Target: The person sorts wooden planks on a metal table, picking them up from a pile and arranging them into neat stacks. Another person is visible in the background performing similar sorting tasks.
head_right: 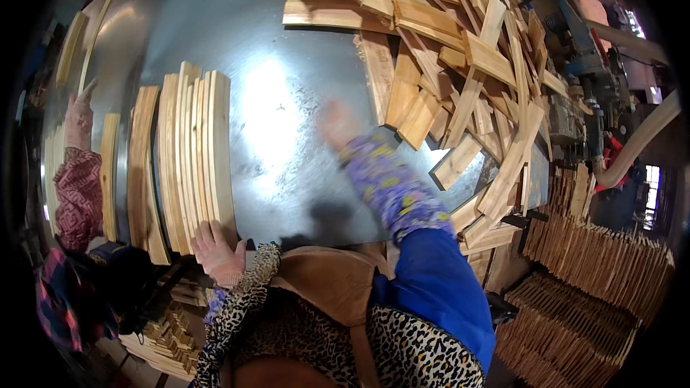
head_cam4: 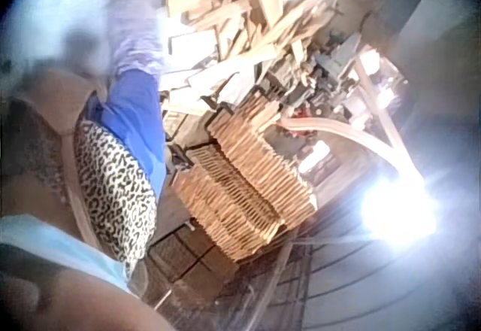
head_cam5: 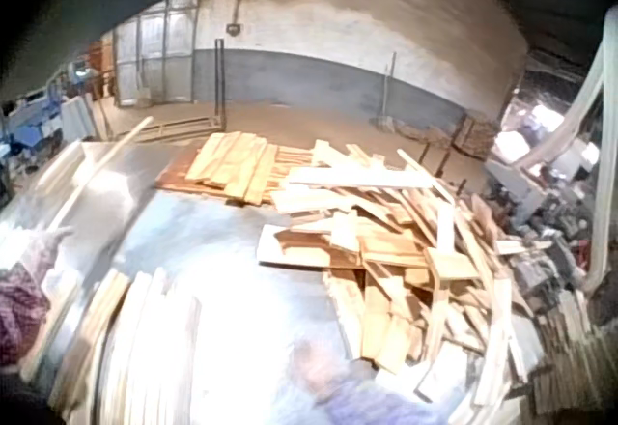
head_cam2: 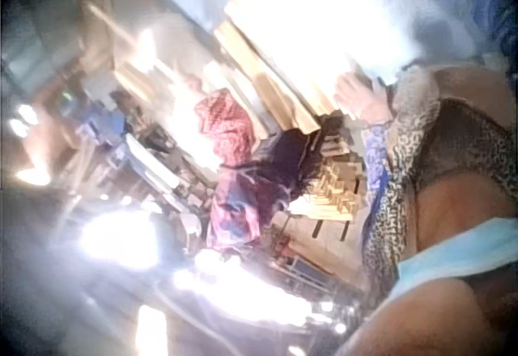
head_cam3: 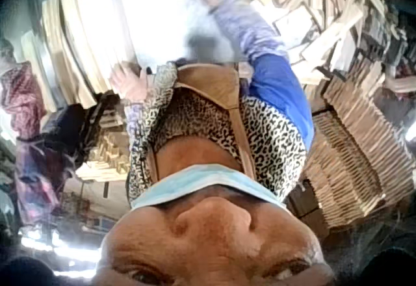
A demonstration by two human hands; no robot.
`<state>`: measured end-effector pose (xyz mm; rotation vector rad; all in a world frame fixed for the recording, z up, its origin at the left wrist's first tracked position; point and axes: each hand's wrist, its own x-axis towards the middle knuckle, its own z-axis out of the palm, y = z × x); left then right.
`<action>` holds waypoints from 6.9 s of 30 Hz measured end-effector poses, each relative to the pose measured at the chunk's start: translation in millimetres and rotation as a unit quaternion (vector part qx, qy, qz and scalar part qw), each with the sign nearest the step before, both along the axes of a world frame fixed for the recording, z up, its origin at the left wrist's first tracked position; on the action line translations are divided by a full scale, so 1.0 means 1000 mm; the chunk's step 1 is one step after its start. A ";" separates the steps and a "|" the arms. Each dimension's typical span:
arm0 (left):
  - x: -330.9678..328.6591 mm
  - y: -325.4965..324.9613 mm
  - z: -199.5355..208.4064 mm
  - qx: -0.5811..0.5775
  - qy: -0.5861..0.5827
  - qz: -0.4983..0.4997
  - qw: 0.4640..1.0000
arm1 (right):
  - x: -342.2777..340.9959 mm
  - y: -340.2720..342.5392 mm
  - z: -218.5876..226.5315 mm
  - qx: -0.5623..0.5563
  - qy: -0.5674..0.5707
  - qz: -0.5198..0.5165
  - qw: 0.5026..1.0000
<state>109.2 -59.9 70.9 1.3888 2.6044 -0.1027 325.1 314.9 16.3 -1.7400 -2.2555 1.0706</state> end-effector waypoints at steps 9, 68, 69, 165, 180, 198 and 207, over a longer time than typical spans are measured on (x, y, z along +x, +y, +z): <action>0.036 0.106 -0.059 0.129 -0.121 -0.144 0.974 | 0.231 0.168 0.023 0.020 -0.155 -0.328 0.932; -0.330 -0.010 -0.011 0.214 -0.171 0.222 0.936 | -0.089 -0.245 -0.022 -0.328 0.114 0.248 0.904; -0.324 0.003 -0.009 0.164 -0.208 0.234 0.935 | -0.069 -0.231 -0.019 -0.310 0.115 0.196 0.923; 0.064 0.213 -0.068 0.108 -0.615 0.195 0.757 | 0.088 -0.125 -0.061 -0.169 0.324 -0.209 0.907; 0.022 0.090 -0.051 0.017 -0.245 -0.312 0.918 | -0.058 -0.149 -0.037 -0.079 0.147 -0.098 0.981; -0.046 0.101 0.002 -0.119 -0.432 -0.095 0.889 | -0.117 -0.173 0.012 -0.280 0.365 -0.207 0.864; -0.048 0.081 -0.036 -0.022 -0.444 0.034 0.895 | -0.108 -0.160 -0.030 -0.370 0.426 -0.192 0.803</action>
